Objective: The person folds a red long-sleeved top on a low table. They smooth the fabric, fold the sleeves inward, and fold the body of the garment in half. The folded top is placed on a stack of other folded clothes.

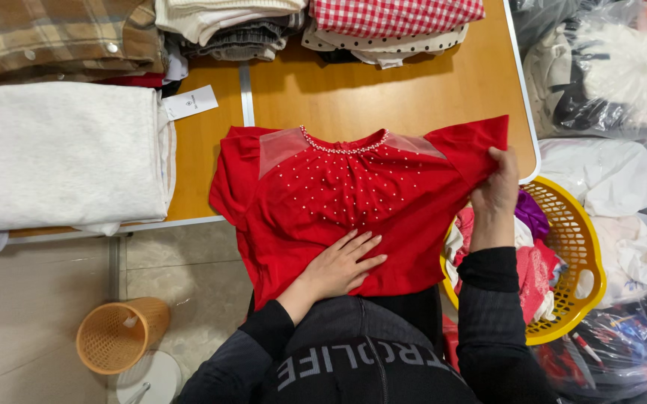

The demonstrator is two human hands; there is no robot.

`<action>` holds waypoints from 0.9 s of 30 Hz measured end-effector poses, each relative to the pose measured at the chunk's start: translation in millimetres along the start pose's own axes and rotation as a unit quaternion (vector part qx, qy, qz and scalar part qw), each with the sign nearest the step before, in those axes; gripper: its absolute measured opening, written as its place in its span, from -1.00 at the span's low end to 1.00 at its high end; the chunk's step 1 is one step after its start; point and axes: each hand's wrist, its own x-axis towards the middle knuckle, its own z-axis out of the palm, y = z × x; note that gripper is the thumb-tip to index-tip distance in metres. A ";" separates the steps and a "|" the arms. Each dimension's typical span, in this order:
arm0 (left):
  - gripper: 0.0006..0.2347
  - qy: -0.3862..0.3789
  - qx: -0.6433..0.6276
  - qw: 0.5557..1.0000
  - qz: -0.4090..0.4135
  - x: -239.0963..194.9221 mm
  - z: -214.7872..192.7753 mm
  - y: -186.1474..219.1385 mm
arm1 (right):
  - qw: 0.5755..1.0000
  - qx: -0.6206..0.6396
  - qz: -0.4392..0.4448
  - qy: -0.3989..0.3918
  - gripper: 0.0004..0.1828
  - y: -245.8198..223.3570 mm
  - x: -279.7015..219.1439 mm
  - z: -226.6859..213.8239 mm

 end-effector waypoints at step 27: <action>-0.61 0.328 0.100 0.761 -0.550 -59.5 -110.1 -131.5 | 0.451 -0.787 -0.269 -0.324 0.40 165.1 -134.3 183.4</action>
